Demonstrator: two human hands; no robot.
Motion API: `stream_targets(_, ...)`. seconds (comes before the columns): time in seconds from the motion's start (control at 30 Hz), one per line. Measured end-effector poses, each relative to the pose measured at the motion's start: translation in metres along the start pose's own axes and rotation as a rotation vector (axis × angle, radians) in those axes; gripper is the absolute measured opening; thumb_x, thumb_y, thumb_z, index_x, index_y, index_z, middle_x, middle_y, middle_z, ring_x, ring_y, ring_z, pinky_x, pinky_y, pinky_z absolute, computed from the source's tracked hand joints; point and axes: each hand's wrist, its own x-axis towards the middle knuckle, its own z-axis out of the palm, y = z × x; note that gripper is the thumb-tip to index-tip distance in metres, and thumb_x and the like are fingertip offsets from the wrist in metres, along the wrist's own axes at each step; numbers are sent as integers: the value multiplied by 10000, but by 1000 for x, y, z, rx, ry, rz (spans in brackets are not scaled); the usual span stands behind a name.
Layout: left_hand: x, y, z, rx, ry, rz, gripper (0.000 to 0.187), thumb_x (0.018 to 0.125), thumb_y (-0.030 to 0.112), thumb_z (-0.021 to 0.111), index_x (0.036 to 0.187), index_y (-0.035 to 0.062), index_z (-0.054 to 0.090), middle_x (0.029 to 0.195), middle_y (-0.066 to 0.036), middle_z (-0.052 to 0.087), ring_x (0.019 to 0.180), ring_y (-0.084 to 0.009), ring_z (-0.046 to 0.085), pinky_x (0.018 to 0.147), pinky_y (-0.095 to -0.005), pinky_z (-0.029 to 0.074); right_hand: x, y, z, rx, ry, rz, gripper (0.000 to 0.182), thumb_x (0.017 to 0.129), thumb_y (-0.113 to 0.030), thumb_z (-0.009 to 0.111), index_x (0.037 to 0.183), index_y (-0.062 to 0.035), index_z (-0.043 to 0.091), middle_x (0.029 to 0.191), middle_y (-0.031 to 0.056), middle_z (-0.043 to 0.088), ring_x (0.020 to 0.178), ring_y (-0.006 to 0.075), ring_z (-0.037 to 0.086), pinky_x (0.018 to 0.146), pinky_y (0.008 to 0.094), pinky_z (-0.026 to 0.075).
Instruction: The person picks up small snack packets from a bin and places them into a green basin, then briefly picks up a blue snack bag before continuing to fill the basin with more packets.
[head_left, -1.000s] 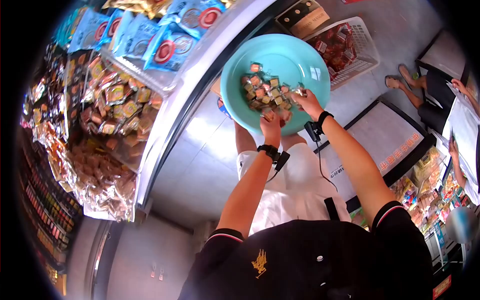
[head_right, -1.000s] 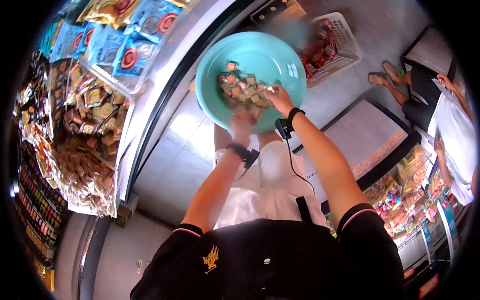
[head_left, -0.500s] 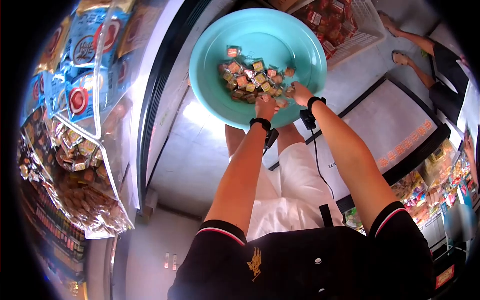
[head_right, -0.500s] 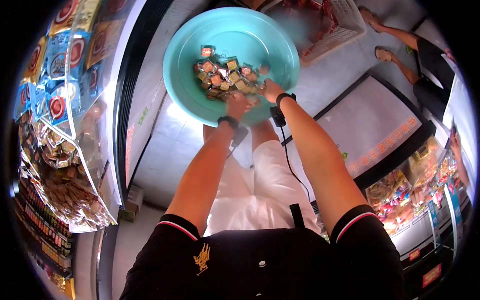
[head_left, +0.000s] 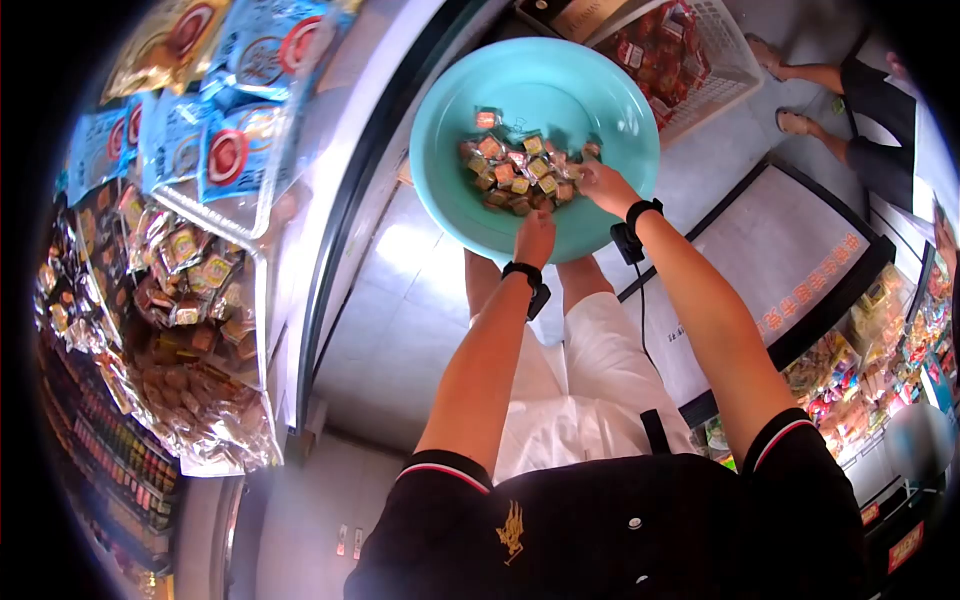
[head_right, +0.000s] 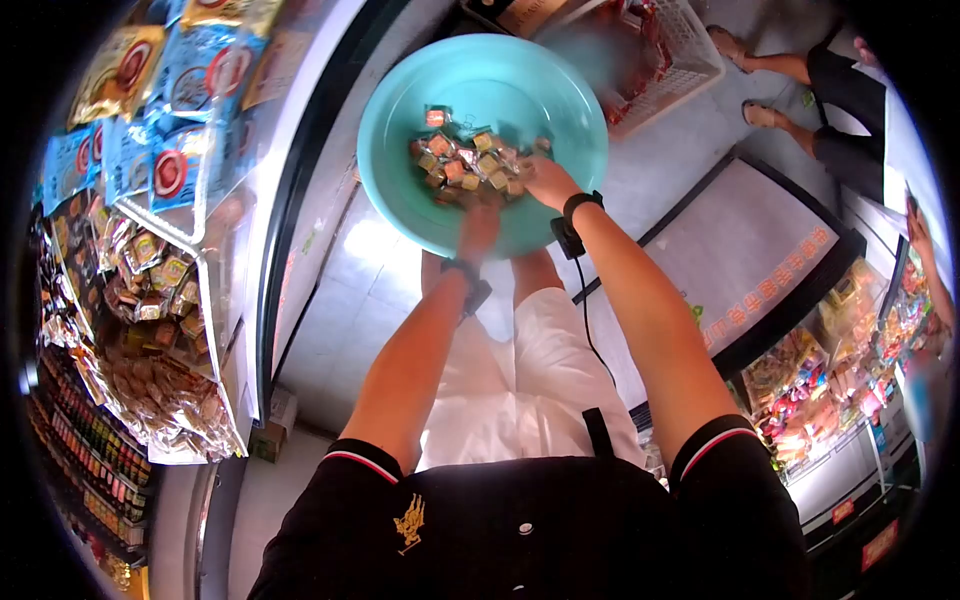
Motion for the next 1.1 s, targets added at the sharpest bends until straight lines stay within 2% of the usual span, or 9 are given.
stream_targets(0.1,-27,64,-63,-317,14,-167,258,960,234,558,1083,21,635,972,-179,734,878,-342,728,792,-427,559,-10,-31,-3,156,25,-175,373,969,-293,592,1241,-40,626,1169,180,693,1127,348,639,949,410,496)
stream_targets(0.23,-70,124,-150,-617,218,40,149,1001,75,508,1047,-7,624,914,-140,732,785,-254,743,672,-364,563,-51,-119,-10,233,123,-413,269,993,-200,611,1189,-18,635,1084,128,728,1001,255,713,838,355,549)
stream_targets(0.33,-114,160,-242,-395,348,240,105,956,-30,558,1030,10,621,963,-111,725,760,-220,712,660,-323,539,-102,-219,-21,123,63,-509,185,1003,-80,602,1163,-1,652,1029,97,723,965,153,710,817,305,565)
stream_targets(0.5,-178,179,-359,-400,673,393,181,872,-104,610,984,36,629,983,-89,692,725,-179,646,635,-275,513,-167,-374,-15,65,148,-839,184,999,-66,600,1161,-17,672,965,99,737,878,165,737,730,280,577)
stream_targets(0.57,-196,174,-406,-288,794,526,219,817,-127,624,954,43,630,955,-104,681,744,-269,633,723,-345,524,-179,-424,-5,98,123,-902,194,998,-56,598,1174,-14,667,957,107,735,887,163,736,739,282,577)
stream_targets(0.7,-217,177,-486,100,959,264,151,865,19,645,1012,45,619,989,-136,647,854,-339,616,728,-428,507,-162,-484,46,-35,63,-883,234,970,-131,645,1164,-1,646,1005,174,719,901,274,731,780,341,572)
stream_targets(0.73,-212,169,-495,119,992,209,201,898,103,677,1069,19,614,998,-161,655,948,-382,610,788,-470,501,-158,-494,58,-202,88,-904,275,949,-169,654,1171,-9,632,1090,173,692,986,358,680,861,385,548)
stream_targets(0.83,-205,153,-507,210,941,-48,352,901,233,704,1126,-8,581,1016,-195,652,982,-400,619,830,-489,512,-119,-481,96,-482,166,-964,369,959,-241,619,1250,-16,586,1284,175,602,1156,380,592,958,456,504)
stream_targets(1.1,-179,144,-517,29,565,-325,738,870,613,638,1068,-96,586,934,-322,697,902,-456,699,771,-498,573,-94,-524,120,-850,-105,-342,761,818,-424,717,1376,38,484,1374,252,550,1241,421,559,1018,473,483)
